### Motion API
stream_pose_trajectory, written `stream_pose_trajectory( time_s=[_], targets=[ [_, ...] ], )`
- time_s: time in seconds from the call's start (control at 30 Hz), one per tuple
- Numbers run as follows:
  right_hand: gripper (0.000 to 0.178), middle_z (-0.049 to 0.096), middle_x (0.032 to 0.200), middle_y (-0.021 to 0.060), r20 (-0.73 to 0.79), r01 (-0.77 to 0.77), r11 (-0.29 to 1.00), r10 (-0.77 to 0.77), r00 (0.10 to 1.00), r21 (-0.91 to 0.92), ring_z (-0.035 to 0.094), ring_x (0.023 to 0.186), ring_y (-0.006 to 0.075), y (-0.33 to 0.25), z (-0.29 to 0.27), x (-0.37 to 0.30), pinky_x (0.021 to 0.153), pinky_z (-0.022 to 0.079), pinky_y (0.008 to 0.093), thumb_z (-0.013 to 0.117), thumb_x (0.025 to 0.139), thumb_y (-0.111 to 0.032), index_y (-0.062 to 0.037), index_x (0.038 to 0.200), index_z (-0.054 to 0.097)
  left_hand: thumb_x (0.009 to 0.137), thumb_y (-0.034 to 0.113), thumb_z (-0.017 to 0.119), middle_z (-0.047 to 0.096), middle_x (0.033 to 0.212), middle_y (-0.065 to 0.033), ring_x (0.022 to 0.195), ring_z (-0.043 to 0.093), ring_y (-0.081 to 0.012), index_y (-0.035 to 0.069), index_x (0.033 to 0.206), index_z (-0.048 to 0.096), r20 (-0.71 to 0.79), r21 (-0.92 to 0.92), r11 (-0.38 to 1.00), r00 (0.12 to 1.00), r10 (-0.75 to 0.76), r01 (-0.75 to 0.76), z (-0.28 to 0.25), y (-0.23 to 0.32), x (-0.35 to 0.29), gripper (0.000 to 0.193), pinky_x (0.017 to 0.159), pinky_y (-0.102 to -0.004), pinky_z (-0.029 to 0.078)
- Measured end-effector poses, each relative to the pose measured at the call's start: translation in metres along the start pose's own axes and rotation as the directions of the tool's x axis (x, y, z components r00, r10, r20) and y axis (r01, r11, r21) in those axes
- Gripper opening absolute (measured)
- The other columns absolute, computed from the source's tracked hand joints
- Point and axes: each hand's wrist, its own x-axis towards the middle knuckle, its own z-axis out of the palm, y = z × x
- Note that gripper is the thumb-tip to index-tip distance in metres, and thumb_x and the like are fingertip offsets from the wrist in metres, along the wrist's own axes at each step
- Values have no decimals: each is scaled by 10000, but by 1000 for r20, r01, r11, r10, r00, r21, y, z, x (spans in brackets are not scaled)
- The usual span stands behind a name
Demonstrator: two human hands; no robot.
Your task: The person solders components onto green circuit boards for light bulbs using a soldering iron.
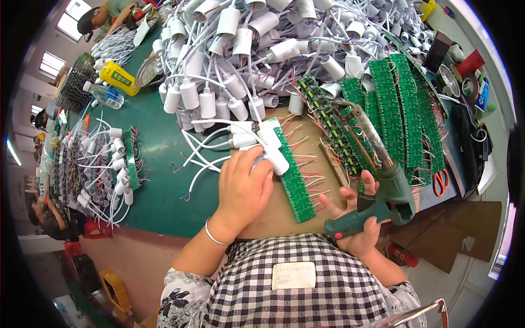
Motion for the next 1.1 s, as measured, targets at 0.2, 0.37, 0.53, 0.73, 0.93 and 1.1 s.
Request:
stream_pose_trajectory(
  time_s=[0.2, 0.37, 0.53, 0.73, 0.93, 1.1],
  targets=[
    [794, 234, 1449, 14, -33, -147, 989, 147, 989, 2, 512, 1113, 214, -9, -3, -8, 966, 411, 627, 649, 838, -383, -93, 1420, 194, 631, 69, 680, 571, 1071, -34, 975, 522, -246, 106, 866, 592, 126, 32, 966, 959, 252, -258, -7, -1, 22, 253, 775, -387, 426],
    [800, 221, 1447, 13, -72, -150, 989, 149, 986, -7, 528, 1092, 223, -5, 3, -5, 965, 431, 598, 651, 835, -373, -71, 1415, 189, 657, 96, 708, 514, 1214, -62, 1124, 447, -293, 109, 817, 597, 123, 8, 988, 981, 150, -152, 1, 12, 1, 196, 908, -438, 364],
    [831, 521, 1165, 117, -85, -88, 996, 87, 993, -3, 581, 945, 214, -4, -6, -10, 937, 476, 534, 663, 807, -423, -36, 1391, 215, 687, 99, 691, 435, 1335, -72, 1226, 343, -344, 104, 770, 577, 176, 0, 999, 983, -41, 42, 8, 21, -12, 141, 983, -497, 272],
    [735, 600, 791, 138, -144, -231, 903, 191, 971, -362, 593, 683, 221, -40, -25, -37, 708, 537, 372, 654, 800, -317, 55, 1317, 289, 707, 89, 670, 433, 1335, -77, 1238, 331, -361, 94, 765, 558, 171, -33, 996, 982, -75, 82, 12, 18, -15, 126, 982, -494, 282],
    [552, 600, 761, 139, -98, -282, 799, 272, 957, -531, 601, 707, 224, -49, -34, -47, 714, 504, 339, 604, 791, -176, 77, 1247, 421, 706, 102, 668, 435, 1331, -79, 1239, 328, -355, 90, 757, 557, 156, -8, 997, 985, -73, 75, 15, 20, -15, 123, 980, -494, 281],
    [449, 612, 890, 115, 25, -123, 450, 308, 951, -885, 619, 786, 220, -61, -23, -33, 759, 509, 328, 552, 744, 19, 24, 1189, 498, 689, 97, 656, 403, 1351, -120, 1261, 292, -381, 89, 734, 563, 182, 40, 994, 977, -110, 104, 15, 27, -13, 104, 1011, -525, 210]
  ],
)
